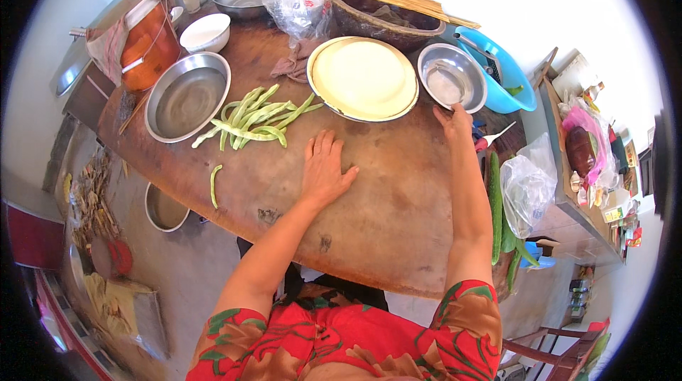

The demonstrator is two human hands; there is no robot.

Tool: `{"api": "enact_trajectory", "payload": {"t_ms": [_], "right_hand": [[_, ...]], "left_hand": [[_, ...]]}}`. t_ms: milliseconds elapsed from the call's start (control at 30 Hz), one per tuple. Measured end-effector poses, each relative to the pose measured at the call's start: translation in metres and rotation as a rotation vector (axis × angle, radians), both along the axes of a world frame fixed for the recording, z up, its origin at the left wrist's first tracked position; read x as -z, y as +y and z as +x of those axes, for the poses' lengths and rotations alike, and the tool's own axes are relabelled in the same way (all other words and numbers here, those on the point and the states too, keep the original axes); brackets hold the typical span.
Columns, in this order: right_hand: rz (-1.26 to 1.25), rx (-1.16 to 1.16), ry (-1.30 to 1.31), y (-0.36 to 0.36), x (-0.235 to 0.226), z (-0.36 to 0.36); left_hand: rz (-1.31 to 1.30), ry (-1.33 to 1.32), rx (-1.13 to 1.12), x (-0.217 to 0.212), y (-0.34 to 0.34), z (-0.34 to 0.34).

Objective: The person uses a cleaver to chop a white root vegetable into small cubes on a wooden cutting board. They then transfer the diced pieces into a bowl, sweep the board with a brush, and move green beans into a metal tray.

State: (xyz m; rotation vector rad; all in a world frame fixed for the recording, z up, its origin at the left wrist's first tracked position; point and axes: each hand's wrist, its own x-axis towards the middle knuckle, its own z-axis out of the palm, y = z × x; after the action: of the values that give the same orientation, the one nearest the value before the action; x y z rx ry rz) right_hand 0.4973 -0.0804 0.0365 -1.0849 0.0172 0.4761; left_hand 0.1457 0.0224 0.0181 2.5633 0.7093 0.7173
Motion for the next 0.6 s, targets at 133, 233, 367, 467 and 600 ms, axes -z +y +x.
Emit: {"api": "enact_trajectory", "payload": {"t_ms": [133, 233, 367, 467, 600], "right_hand": [[0.037, -0.011, 0.074, -0.018, -0.011, -0.016], [0.112, -0.021, 0.105, -0.038, -0.023, -0.041], [0.128, -0.064, 0.052, -0.072, -0.047, -0.100], [0.048, -0.111, -0.042, -0.102, -0.054, -0.153], [-0.028, -0.175, -0.066, -0.138, -0.032, -0.208]], "left_hand": [[-0.017, -0.014, -0.008, 0.000, -0.001, -0.001], [-0.030, -0.005, -0.008, -0.003, -0.002, -0.002], [-0.029, -0.036, -0.005, 0.004, 0.000, -0.002], [-0.030, -0.056, -0.005, 0.007, 0.001, -0.003], [-0.025, -0.091, 0.000, 0.009, 0.000, -0.005]]}}
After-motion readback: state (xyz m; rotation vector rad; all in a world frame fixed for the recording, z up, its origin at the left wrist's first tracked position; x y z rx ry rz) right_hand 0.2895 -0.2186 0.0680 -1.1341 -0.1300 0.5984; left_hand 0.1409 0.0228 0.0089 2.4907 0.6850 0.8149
